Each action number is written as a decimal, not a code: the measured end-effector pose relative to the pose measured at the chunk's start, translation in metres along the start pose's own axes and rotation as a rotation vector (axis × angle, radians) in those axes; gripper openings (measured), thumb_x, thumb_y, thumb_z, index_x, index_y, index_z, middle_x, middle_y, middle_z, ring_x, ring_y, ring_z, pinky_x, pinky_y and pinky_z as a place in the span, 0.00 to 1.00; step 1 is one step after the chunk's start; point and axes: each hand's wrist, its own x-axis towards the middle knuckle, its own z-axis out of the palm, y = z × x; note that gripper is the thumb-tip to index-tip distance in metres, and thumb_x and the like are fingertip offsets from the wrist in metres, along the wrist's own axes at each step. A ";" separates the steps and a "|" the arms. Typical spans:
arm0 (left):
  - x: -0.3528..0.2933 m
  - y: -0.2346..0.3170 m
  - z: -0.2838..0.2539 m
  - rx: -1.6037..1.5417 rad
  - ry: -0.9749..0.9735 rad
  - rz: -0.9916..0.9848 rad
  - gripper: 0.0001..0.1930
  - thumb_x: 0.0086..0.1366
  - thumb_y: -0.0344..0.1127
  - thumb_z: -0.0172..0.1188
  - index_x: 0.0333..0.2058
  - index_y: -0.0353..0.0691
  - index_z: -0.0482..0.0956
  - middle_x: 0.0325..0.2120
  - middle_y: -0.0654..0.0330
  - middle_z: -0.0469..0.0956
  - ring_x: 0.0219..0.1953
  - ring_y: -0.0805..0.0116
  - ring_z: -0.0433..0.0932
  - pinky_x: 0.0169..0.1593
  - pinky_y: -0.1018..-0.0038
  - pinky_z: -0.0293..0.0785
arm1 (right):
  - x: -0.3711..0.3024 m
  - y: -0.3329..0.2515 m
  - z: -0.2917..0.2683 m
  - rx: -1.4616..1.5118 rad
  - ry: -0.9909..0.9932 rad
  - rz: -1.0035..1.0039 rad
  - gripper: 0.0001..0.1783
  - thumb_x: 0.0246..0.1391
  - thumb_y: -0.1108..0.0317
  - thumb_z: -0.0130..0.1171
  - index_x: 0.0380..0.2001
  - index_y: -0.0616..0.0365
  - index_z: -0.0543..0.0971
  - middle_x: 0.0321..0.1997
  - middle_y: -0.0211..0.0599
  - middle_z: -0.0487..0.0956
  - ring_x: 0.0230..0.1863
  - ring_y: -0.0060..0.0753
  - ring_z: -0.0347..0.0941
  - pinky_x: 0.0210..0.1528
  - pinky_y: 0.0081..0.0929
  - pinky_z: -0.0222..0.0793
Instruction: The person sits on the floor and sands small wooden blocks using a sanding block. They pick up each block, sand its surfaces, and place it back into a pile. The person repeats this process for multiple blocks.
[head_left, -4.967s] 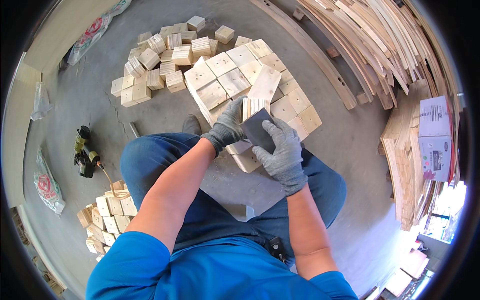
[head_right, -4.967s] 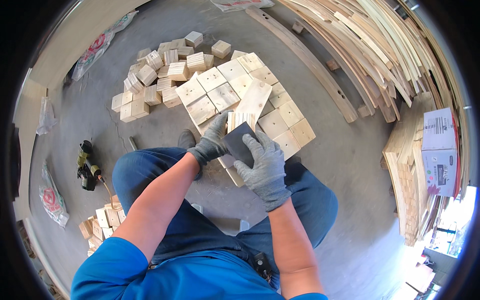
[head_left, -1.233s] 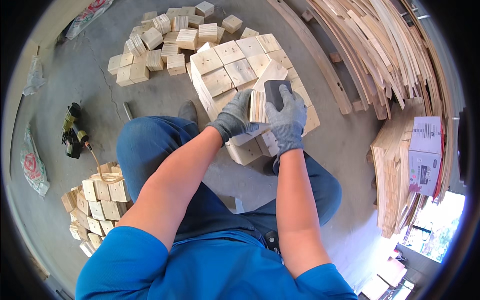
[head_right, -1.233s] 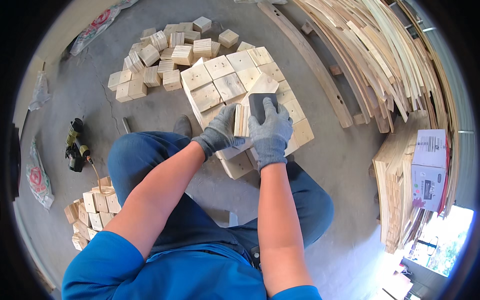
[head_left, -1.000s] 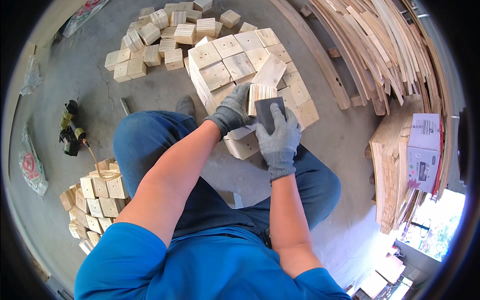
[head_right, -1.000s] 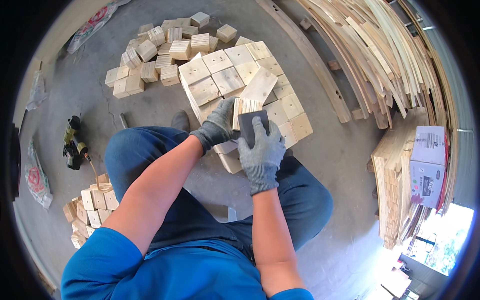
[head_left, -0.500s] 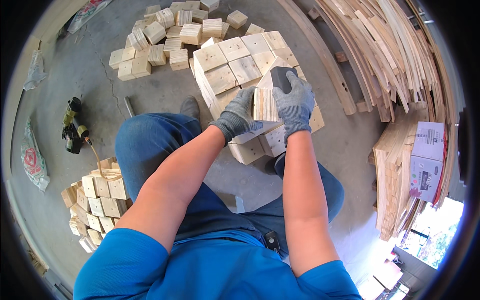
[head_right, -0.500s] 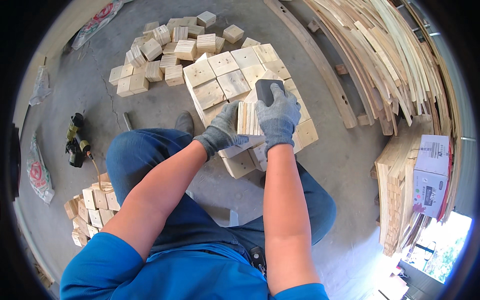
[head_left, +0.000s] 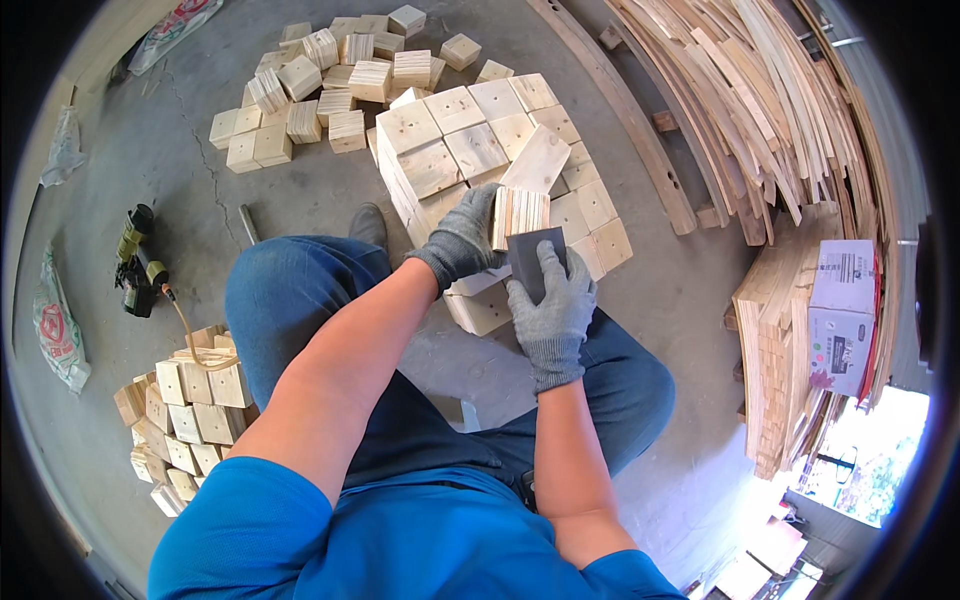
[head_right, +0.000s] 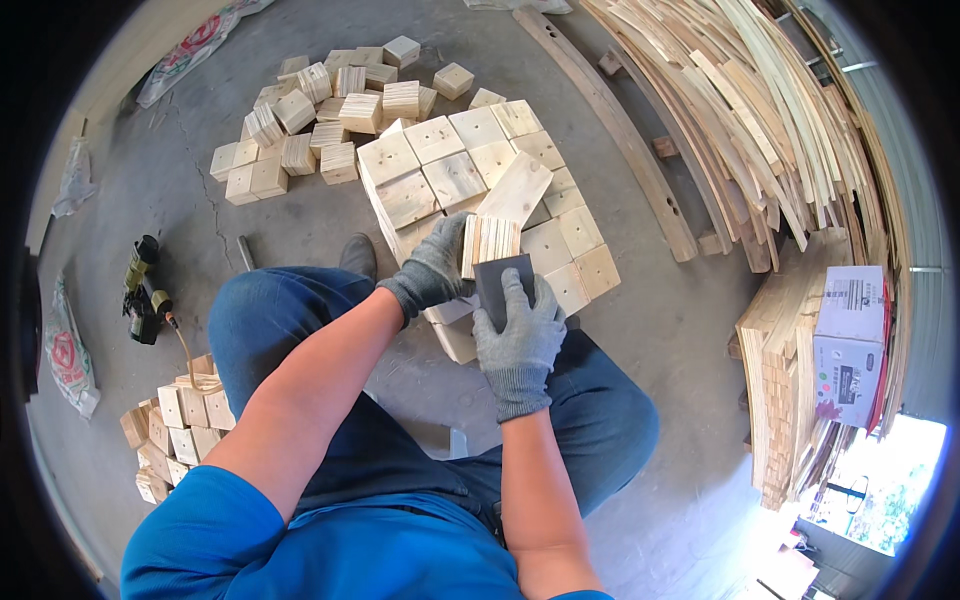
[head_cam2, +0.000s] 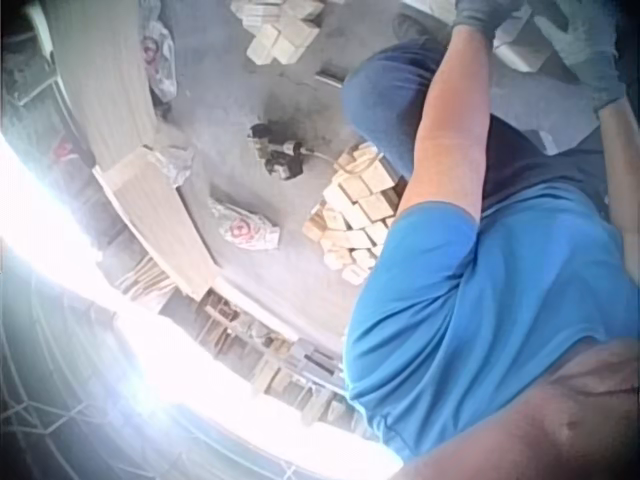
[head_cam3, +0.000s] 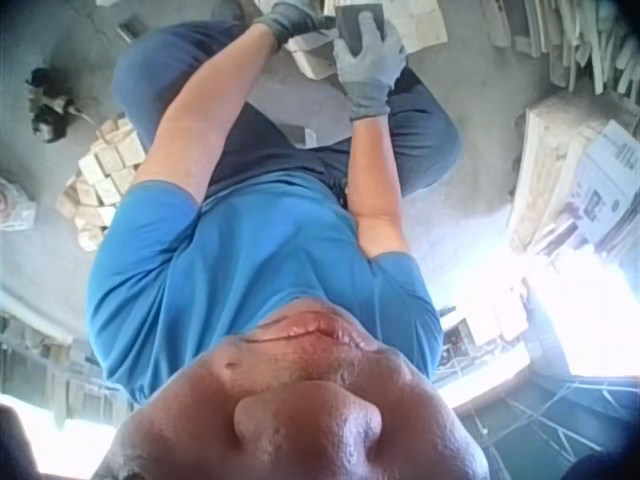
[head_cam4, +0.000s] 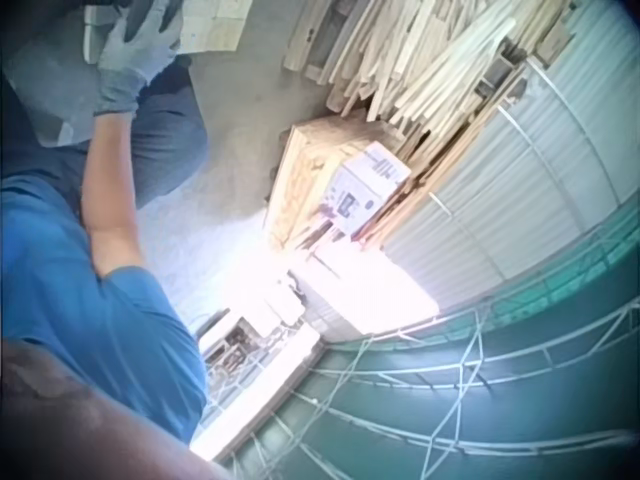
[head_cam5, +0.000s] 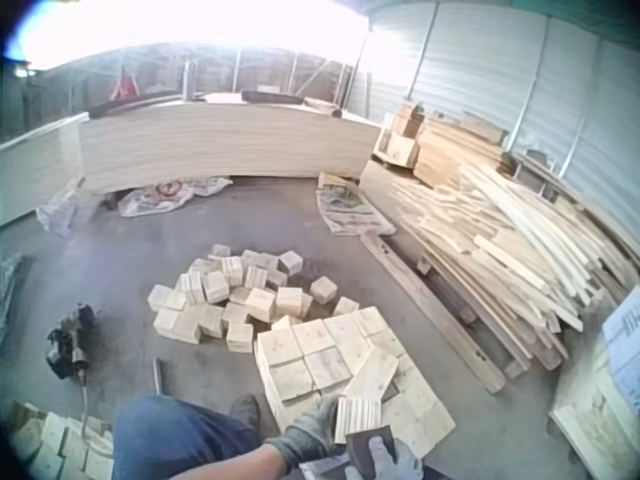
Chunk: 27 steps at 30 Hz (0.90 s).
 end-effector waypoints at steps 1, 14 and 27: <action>0.000 -0.003 0.000 -0.028 0.002 0.008 0.52 0.41 0.42 0.84 0.66 0.43 0.68 0.60 0.44 0.74 0.65 0.41 0.72 0.72 0.58 0.69 | -0.003 0.000 0.000 0.011 0.005 -0.008 0.41 0.49 0.57 0.79 0.67 0.49 0.79 0.68 0.58 0.74 0.69 0.64 0.69 0.72 0.58 0.64; 0.004 -0.039 0.015 -0.017 0.005 0.033 0.59 0.44 0.36 0.88 0.72 0.39 0.60 0.63 0.53 0.72 0.66 0.56 0.71 0.73 0.65 0.65 | 0.141 0.009 0.026 -0.059 -0.021 0.061 0.36 0.51 0.53 0.76 0.64 0.44 0.82 0.68 0.51 0.76 0.65 0.60 0.74 0.68 0.52 0.72; 0.000 0.014 -0.007 0.161 -0.043 -0.019 0.56 0.43 0.41 0.87 0.71 0.41 0.64 0.63 0.46 0.71 0.66 0.46 0.72 0.72 0.62 0.68 | 0.023 0.003 0.008 0.004 0.022 -0.081 0.39 0.52 0.56 0.76 0.67 0.49 0.80 0.69 0.58 0.72 0.66 0.65 0.70 0.69 0.60 0.66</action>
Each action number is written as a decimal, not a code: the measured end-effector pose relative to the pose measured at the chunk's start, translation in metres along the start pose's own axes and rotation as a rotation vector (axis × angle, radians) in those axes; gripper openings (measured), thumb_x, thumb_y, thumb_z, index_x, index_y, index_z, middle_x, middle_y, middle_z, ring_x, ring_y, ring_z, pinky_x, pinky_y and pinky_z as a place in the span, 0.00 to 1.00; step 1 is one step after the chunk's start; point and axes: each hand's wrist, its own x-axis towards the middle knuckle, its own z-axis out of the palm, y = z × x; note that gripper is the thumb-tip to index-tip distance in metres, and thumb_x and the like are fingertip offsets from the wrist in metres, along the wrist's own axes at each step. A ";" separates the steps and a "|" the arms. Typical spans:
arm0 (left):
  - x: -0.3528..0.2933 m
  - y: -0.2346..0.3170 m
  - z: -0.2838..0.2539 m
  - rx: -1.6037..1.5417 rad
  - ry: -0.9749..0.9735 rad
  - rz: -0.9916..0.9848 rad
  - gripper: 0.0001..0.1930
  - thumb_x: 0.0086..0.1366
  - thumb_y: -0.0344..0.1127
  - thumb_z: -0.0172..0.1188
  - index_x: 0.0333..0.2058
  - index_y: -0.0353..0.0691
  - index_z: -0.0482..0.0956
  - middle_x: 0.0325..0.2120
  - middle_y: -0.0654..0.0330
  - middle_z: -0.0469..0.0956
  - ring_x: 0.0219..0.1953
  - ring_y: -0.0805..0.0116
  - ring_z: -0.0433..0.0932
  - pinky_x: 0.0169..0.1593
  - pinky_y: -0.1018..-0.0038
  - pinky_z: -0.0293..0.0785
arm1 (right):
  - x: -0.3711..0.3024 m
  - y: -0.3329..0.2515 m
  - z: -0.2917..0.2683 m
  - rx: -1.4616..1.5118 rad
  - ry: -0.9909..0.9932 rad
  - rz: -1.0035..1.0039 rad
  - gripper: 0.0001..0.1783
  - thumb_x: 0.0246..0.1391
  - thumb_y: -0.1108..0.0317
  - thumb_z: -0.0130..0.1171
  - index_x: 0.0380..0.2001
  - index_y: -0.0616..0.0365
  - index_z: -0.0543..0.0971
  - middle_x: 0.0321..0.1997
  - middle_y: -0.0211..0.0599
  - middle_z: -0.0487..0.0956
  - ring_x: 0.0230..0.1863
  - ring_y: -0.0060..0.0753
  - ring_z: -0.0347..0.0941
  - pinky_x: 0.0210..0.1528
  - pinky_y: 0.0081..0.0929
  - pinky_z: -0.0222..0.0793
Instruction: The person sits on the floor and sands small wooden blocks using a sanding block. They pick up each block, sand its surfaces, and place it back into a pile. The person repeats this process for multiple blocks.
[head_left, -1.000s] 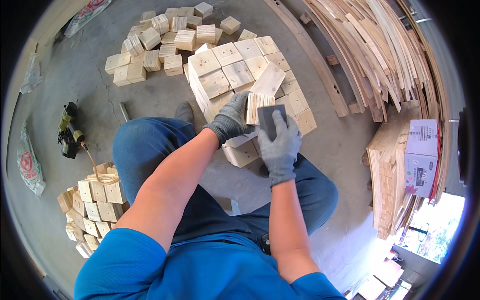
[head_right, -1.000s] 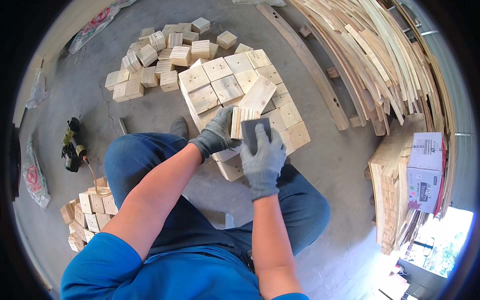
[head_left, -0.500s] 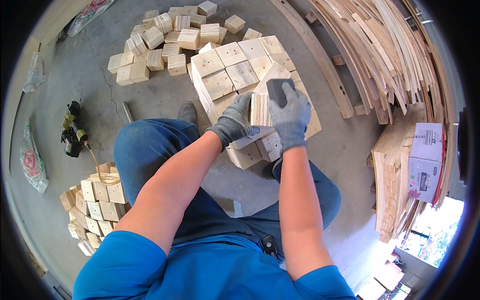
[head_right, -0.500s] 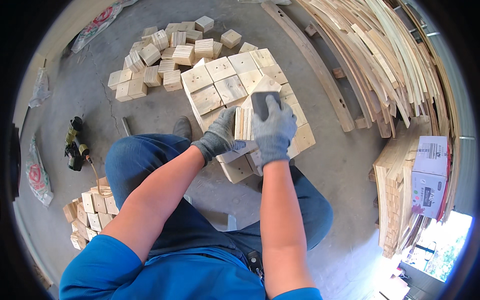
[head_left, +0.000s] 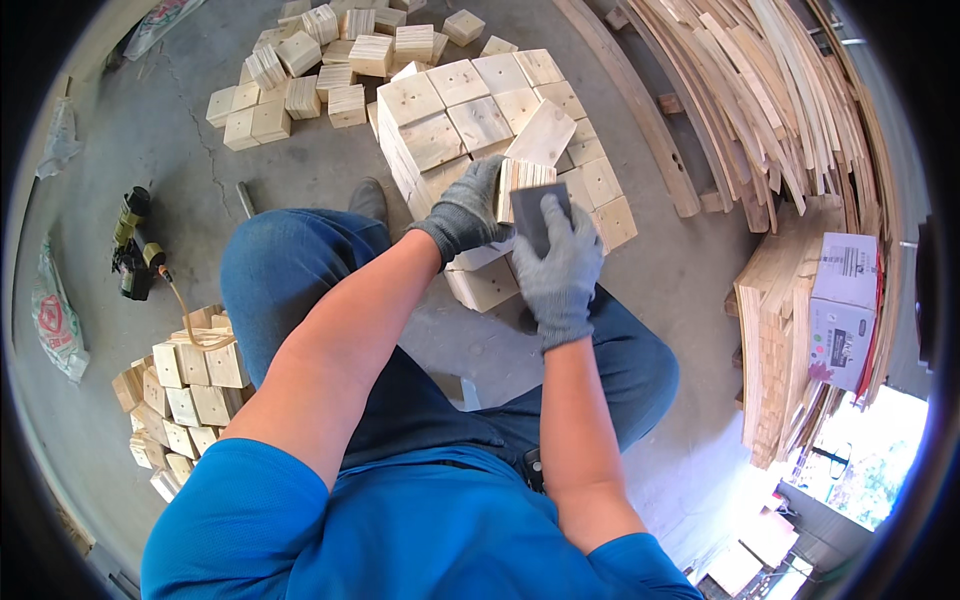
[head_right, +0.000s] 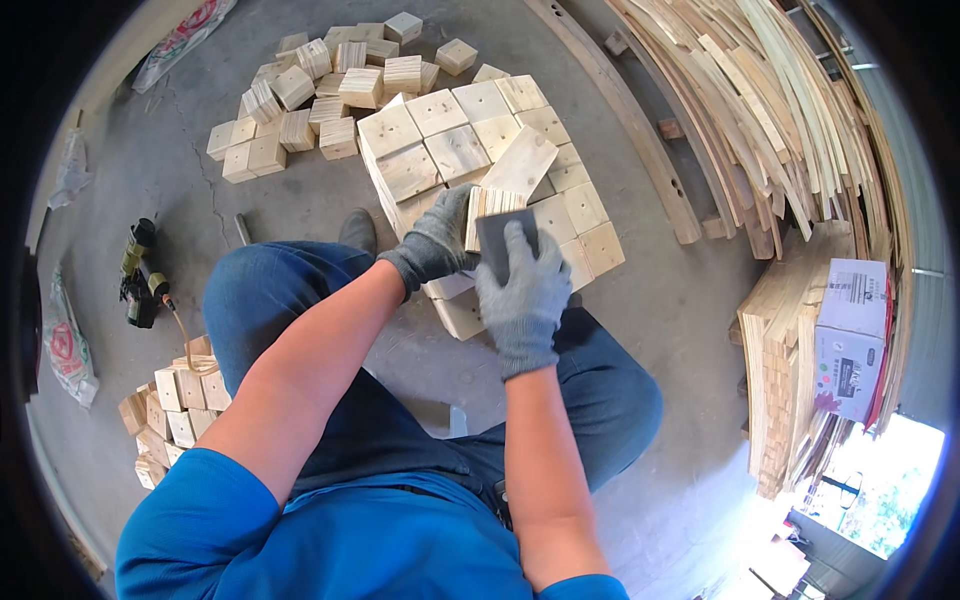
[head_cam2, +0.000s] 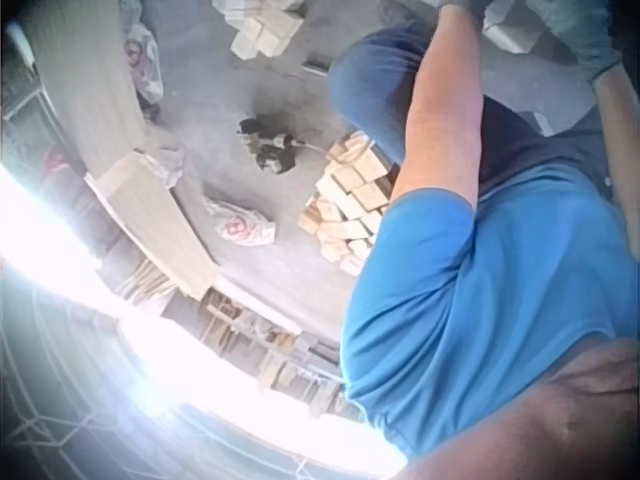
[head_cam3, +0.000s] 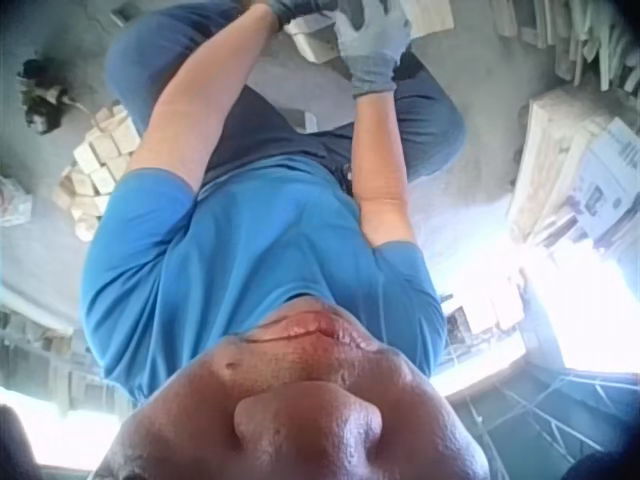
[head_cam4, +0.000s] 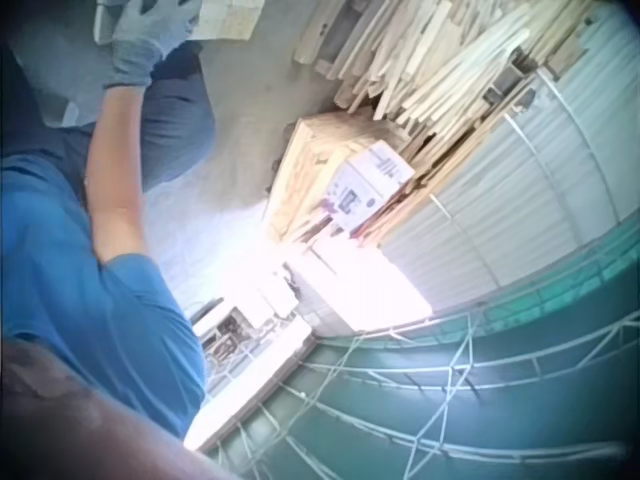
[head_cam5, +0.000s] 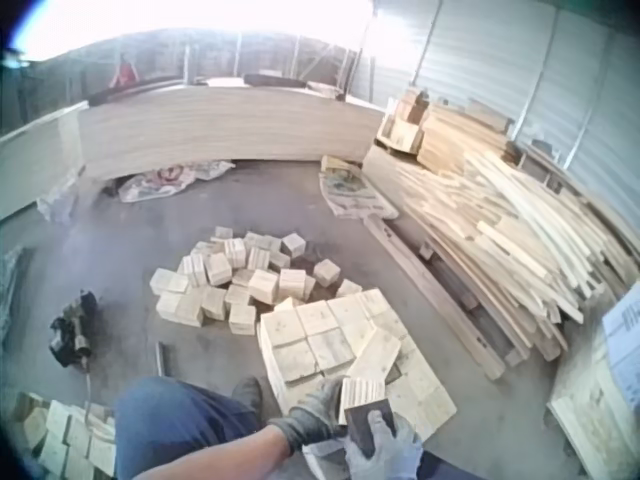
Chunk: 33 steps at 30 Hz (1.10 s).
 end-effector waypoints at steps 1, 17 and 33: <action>0.000 -0.003 0.000 -0.029 -0.018 -0.019 0.57 0.43 0.43 0.88 0.70 0.41 0.64 0.63 0.46 0.71 0.67 0.46 0.71 0.73 0.62 0.67 | -0.011 -0.003 -0.002 -0.004 -0.010 0.004 0.39 0.52 0.55 0.76 0.68 0.49 0.79 0.69 0.58 0.72 0.67 0.65 0.70 0.69 0.60 0.66; 0.001 -0.018 0.010 -0.038 0.027 -0.009 0.61 0.43 0.49 0.87 0.73 0.39 0.61 0.65 0.43 0.70 0.69 0.43 0.70 0.75 0.60 0.65 | 0.114 -0.009 0.019 -0.065 -0.081 0.144 0.37 0.51 0.56 0.77 0.65 0.48 0.82 0.68 0.55 0.76 0.67 0.63 0.73 0.71 0.53 0.69; 0.004 -0.023 0.015 -0.109 0.018 -0.010 0.57 0.42 0.44 0.89 0.70 0.42 0.65 0.64 0.44 0.72 0.70 0.45 0.70 0.74 0.61 0.66 | -0.023 -0.013 -0.003 -0.018 -0.030 -0.031 0.38 0.51 0.58 0.76 0.66 0.48 0.80 0.67 0.56 0.72 0.66 0.64 0.70 0.68 0.59 0.66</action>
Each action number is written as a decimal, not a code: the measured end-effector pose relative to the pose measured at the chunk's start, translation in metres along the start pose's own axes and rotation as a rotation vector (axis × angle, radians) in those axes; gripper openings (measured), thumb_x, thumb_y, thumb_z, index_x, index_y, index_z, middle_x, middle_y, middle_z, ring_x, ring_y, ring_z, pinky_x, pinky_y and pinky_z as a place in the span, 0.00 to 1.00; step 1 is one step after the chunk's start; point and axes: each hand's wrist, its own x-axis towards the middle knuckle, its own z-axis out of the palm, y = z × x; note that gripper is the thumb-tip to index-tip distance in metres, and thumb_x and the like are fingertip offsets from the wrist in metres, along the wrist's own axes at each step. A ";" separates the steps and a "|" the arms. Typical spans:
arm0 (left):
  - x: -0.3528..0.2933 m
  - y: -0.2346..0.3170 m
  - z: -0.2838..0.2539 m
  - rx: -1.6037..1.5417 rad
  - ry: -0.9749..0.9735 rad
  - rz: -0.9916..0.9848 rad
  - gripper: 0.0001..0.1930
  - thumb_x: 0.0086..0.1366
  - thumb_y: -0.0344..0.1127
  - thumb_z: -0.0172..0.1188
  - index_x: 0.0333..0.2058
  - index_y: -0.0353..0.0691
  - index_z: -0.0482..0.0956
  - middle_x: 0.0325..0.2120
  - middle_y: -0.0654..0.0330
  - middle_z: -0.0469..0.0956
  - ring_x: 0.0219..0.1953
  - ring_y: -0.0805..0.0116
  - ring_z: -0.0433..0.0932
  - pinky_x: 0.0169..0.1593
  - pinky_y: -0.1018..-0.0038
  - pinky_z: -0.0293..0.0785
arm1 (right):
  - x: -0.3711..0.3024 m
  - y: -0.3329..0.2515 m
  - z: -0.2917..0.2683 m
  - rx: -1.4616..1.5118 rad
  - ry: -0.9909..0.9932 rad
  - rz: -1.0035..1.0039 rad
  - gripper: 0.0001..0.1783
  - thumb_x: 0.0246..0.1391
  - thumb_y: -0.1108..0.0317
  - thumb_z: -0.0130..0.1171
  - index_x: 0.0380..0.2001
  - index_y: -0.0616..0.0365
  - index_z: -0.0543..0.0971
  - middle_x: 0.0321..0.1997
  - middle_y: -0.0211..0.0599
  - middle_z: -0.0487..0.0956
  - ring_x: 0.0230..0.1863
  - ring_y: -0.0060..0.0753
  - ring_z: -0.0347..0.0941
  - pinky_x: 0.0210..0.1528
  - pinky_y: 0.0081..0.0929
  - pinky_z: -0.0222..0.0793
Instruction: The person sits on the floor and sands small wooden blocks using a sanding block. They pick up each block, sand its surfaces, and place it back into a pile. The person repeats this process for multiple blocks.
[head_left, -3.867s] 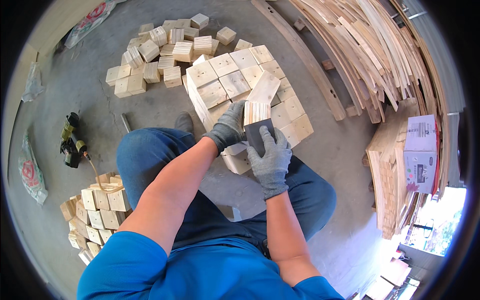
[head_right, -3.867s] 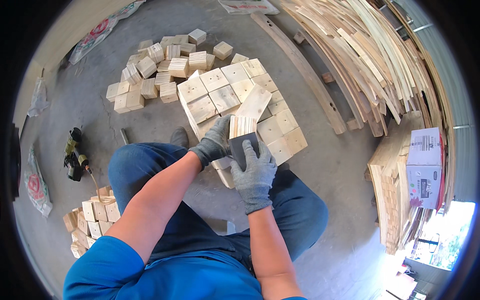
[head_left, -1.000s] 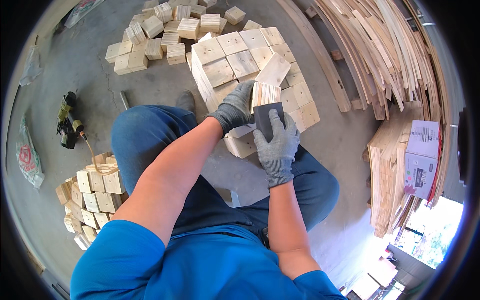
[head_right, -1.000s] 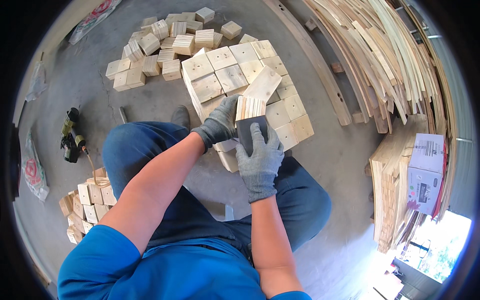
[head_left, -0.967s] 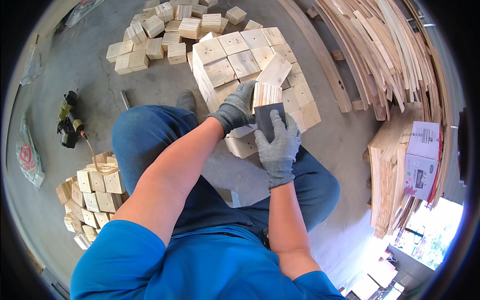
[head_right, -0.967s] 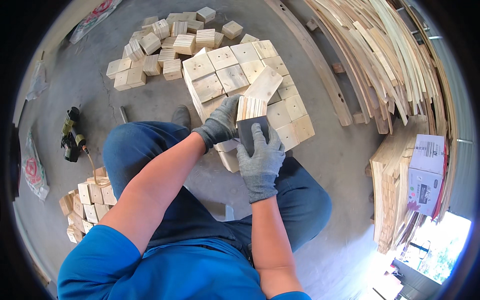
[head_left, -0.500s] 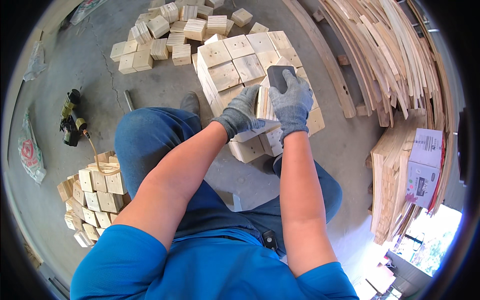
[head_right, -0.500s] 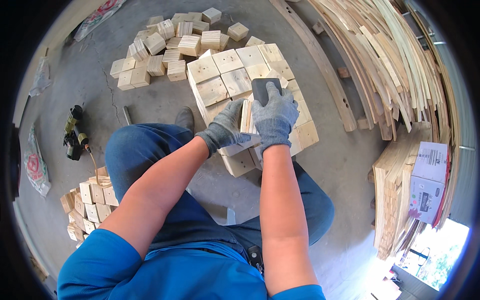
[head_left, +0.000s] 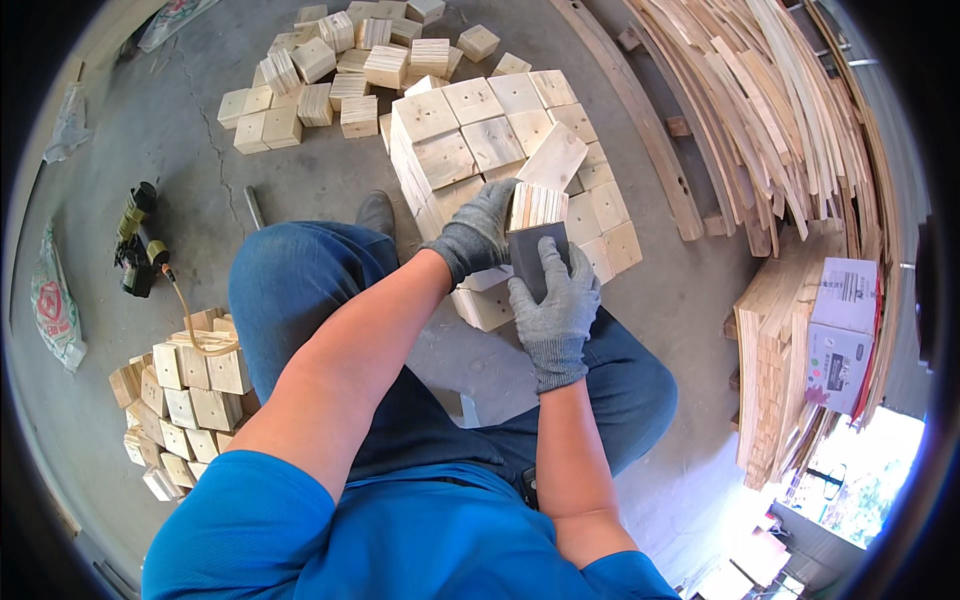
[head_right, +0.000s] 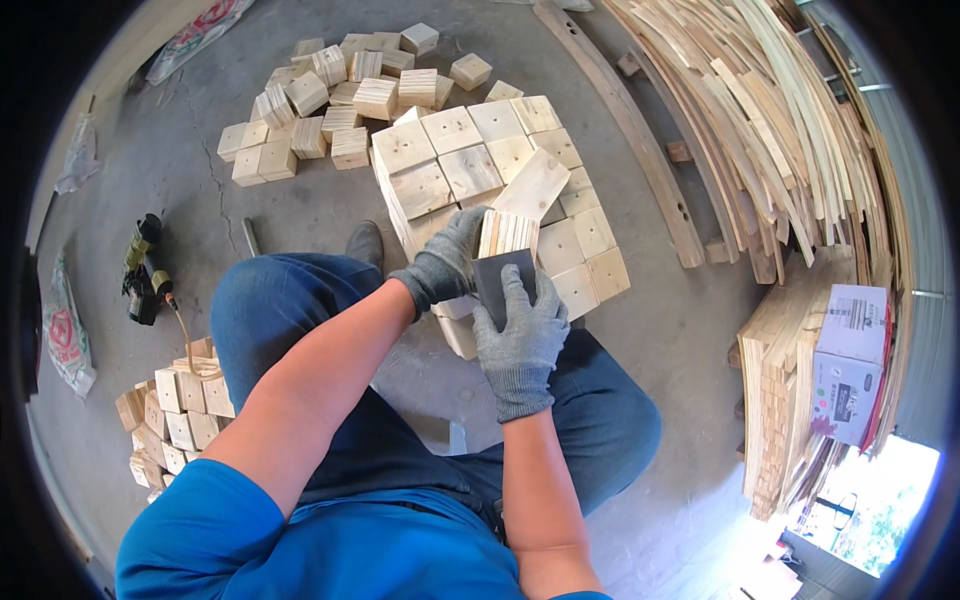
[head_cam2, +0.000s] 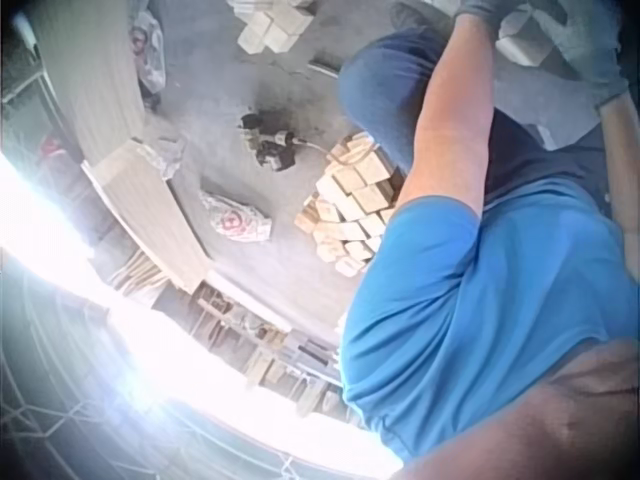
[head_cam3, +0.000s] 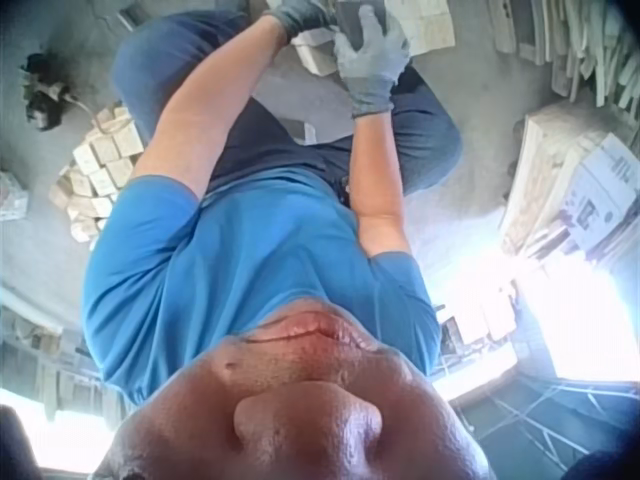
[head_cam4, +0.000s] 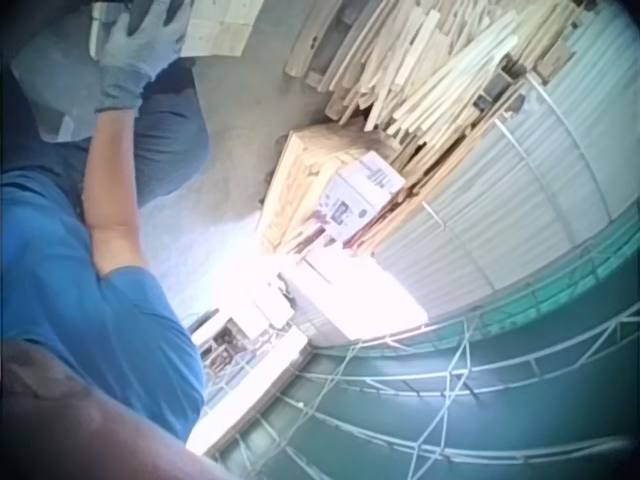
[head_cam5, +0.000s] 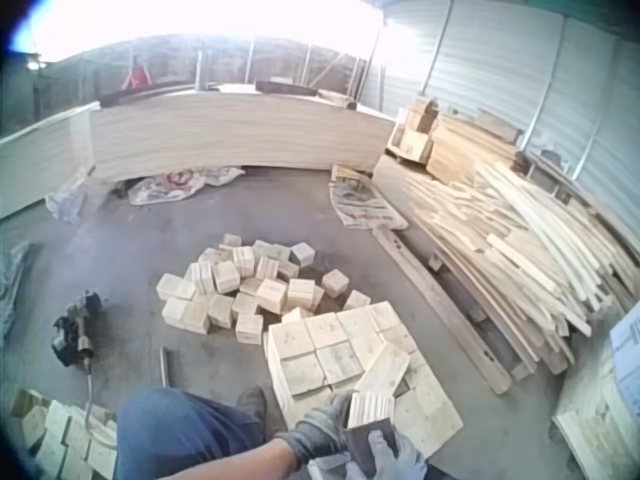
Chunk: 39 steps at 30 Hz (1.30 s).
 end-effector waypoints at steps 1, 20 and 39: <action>0.000 -0.001 0.000 -0.023 -0.008 -0.015 0.58 0.42 0.45 0.89 0.70 0.42 0.65 0.64 0.44 0.72 0.70 0.46 0.70 0.74 0.61 0.66 | 0.004 -0.001 -0.001 0.005 -0.011 0.006 0.39 0.50 0.58 0.77 0.67 0.48 0.80 0.68 0.56 0.73 0.66 0.64 0.70 0.69 0.59 0.66; -0.003 0.000 -0.001 0.149 0.055 0.052 0.58 0.41 0.43 0.84 0.72 0.41 0.64 0.64 0.42 0.72 0.68 0.40 0.72 0.71 0.58 0.71 | 0.082 -0.007 0.011 -0.011 -0.001 0.069 0.38 0.50 0.57 0.77 0.66 0.49 0.81 0.68 0.55 0.75 0.68 0.61 0.72 0.70 0.54 0.68; -0.006 0.016 -0.006 0.035 0.022 -0.058 0.55 0.42 0.38 0.86 0.70 0.41 0.65 0.61 0.46 0.73 0.65 0.47 0.73 0.72 0.64 0.69 | 0.097 0.032 0.016 -0.002 0.061 0.063 0.36 0.50 0.56 0.77 0.64 0.46 0.82 0.67 0.54 0.76 0.64 0.62 0.74 0.67 0.55 0.71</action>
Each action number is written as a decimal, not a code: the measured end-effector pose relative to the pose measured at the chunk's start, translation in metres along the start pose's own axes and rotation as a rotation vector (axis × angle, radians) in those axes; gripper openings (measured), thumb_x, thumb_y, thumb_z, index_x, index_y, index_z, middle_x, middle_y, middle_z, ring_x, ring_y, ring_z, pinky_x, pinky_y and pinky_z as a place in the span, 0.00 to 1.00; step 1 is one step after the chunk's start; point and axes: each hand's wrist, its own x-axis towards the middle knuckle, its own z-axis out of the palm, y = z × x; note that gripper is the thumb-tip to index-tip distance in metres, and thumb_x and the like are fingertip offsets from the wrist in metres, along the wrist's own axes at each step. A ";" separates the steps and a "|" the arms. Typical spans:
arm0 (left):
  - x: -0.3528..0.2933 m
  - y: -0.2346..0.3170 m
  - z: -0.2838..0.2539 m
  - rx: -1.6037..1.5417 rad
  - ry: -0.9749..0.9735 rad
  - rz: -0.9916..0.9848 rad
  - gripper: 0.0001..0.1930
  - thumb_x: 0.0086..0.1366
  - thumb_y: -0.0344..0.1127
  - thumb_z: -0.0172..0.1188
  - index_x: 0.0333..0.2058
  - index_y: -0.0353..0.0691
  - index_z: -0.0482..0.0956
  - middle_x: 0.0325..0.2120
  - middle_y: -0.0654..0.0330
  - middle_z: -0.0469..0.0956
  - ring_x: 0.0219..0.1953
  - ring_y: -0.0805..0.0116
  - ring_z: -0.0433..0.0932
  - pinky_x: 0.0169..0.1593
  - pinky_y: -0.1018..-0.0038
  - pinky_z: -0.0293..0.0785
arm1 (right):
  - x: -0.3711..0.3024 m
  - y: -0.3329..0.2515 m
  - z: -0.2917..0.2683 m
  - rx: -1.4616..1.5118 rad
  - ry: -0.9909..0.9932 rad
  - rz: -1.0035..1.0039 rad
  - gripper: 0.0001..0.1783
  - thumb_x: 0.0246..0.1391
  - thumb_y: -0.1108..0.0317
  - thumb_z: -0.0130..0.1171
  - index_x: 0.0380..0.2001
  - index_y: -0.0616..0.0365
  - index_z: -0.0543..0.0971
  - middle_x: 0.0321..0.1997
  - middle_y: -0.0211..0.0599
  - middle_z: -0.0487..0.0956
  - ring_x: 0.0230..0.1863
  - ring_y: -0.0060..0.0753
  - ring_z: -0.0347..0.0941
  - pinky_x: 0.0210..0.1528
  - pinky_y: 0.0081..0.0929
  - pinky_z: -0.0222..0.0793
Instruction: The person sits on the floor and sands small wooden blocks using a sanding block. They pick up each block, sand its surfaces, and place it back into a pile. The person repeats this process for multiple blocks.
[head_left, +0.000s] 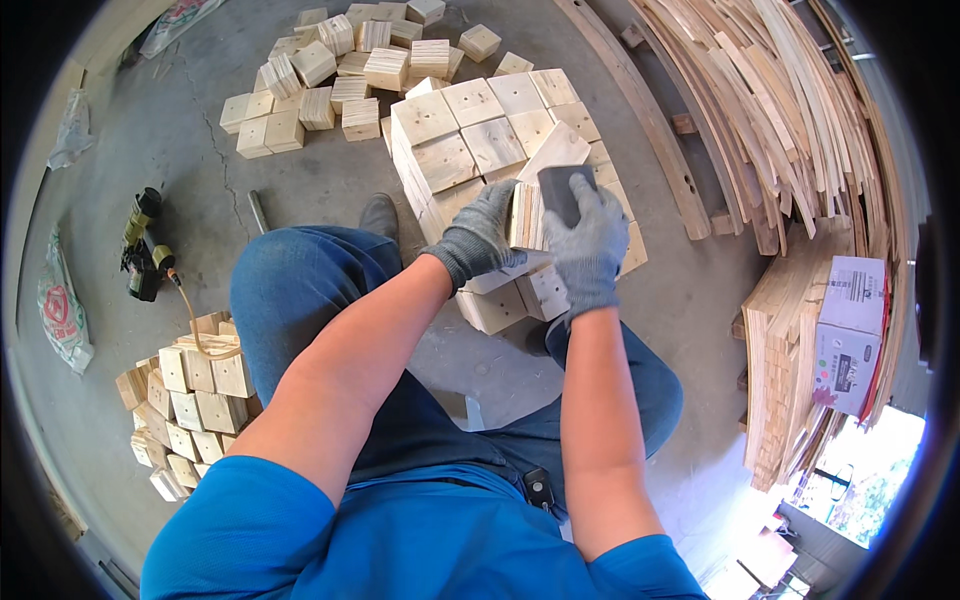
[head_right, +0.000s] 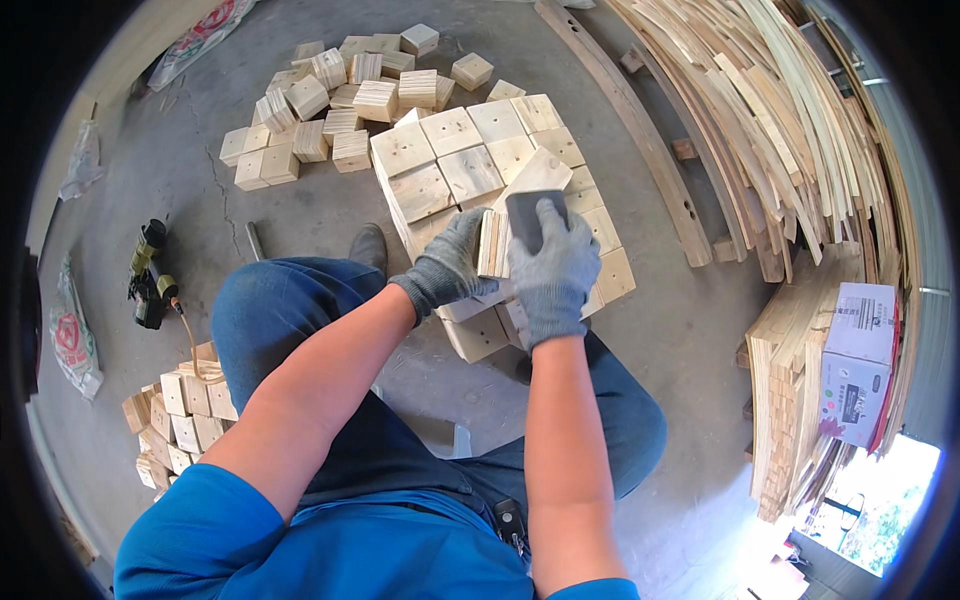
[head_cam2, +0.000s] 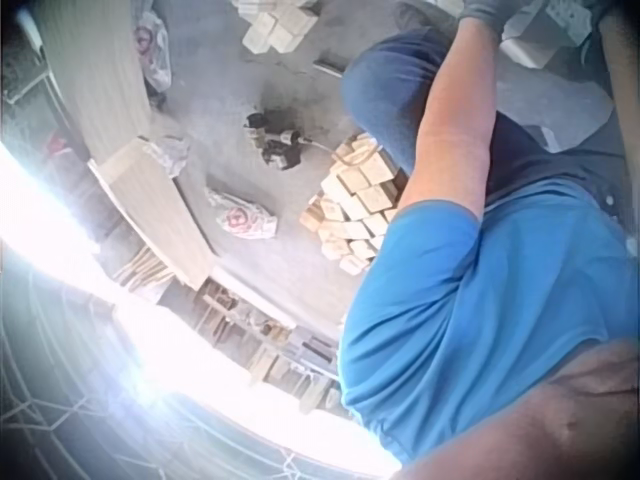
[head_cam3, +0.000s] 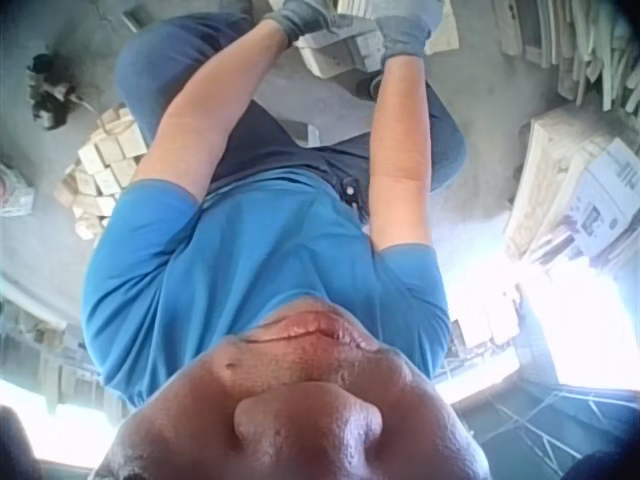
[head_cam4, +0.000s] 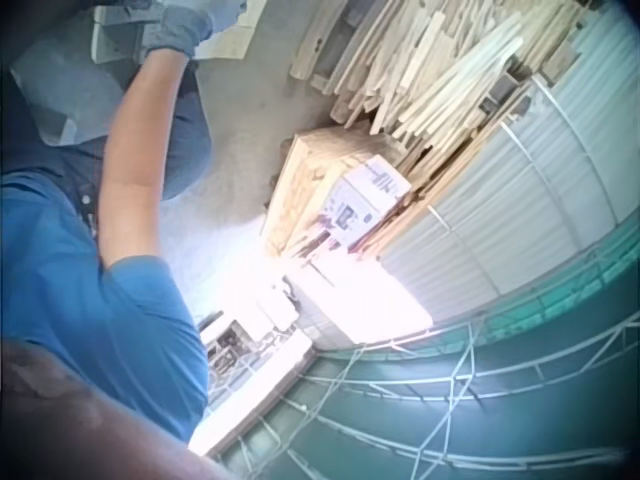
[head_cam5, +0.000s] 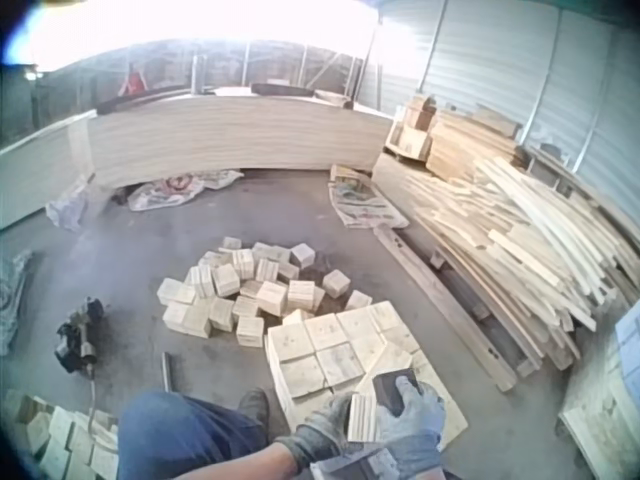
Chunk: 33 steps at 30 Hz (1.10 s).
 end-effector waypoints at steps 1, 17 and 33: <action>0.001 -0.004 0.002 -0.009 0.003 0.024 0.55 0.42 0.38 0.86 0.70 0.41 0.65 0.62 0.46 0.73 0.65 0.47 0.73 0.72 0.64 0.69 | 0.014 0.005 0.003 -0.019 -0.017 0.017 0.36 0.50 0.56 0.77 0.65 0.46 0.82 0.67 0.53 0.76 0.64 0.62 0.74 0.67 0.54 0.71; 0.003 0.003 -0.003 0.021 -0.038 0.014 0.55 0.43 0.42 0.85 0.70 0.42 0.64 0.62 0.46 0.72 0.66 0.46 0.73 0.72 0.62 0.69 | -0.090 -0.009 -0.032 -0.019 -0.076 0.033 0.40 0.50 0.56 0.78 0.68 0.49 0.80 0.70 0.59 0.72 0.70 0.65 0.68 0.71 0.58 0.65; 0.006 -0.011 0.007 0.012 -0.008 0.028 0.57 0.43 0.38 0.86 0.71 0.41 0.63 0.63 0.47 0.71 0.66 0.49 0.72 0.73 0.65 0.68 | 0.023 0.013 0.003 -0.033 -0.040 0.050 0.37 0.50 0.54 0.77 0.65 0.44 0.82 0.68 0.51 0.76 0.66 0.60 0.74 0.69 0.53 0.71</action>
